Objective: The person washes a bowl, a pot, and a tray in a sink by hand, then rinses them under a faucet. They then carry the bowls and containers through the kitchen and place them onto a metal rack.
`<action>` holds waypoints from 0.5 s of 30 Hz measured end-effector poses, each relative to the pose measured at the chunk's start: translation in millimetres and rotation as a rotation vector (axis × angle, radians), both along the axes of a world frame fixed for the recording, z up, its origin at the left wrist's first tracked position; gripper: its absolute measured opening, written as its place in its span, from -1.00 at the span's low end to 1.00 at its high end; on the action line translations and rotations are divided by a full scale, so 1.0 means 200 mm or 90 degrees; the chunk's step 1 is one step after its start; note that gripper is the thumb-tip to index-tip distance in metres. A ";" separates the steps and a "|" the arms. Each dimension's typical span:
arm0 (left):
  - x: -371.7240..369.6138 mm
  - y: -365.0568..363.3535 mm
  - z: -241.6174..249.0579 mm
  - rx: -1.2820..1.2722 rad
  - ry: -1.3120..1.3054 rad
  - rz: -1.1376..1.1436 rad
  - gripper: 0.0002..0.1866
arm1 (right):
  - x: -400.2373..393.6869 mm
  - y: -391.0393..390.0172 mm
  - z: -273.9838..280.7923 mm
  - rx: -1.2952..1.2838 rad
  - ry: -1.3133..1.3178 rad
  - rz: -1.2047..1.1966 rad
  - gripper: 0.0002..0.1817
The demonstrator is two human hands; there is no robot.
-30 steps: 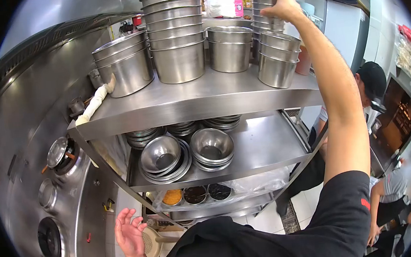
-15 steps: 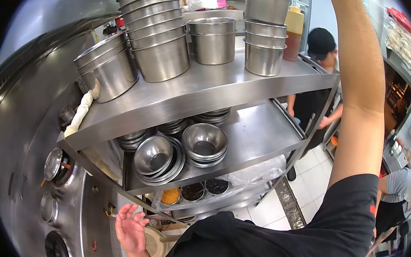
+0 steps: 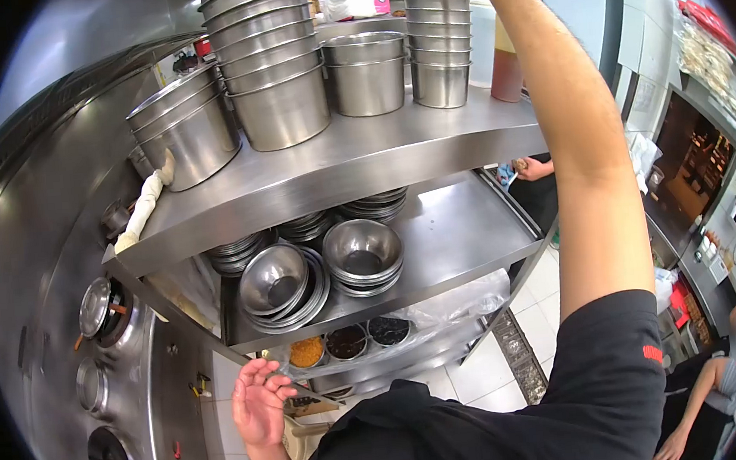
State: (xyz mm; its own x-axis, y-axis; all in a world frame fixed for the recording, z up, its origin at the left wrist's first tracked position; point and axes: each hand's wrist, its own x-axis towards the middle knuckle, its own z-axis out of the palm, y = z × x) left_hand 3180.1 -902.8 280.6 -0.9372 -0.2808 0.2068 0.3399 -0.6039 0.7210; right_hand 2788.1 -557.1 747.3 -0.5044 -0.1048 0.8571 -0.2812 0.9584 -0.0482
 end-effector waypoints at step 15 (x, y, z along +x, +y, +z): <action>0.17 0.13 -0.23 -0.496 -0.379 0.116 -0.58 | -0.19 0.14 -0.05 -0.018 0.029 0.141 -0.10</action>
State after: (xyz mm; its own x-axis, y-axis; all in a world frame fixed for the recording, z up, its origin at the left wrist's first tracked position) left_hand 3213.5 -875.9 233.8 -0.9041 -0.4166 -0.0947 -0.1649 0.1358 0.9769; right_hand 2749.4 -528.5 738.0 -0.4325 -0.1848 0.8825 -0.4876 0.8712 -0.0565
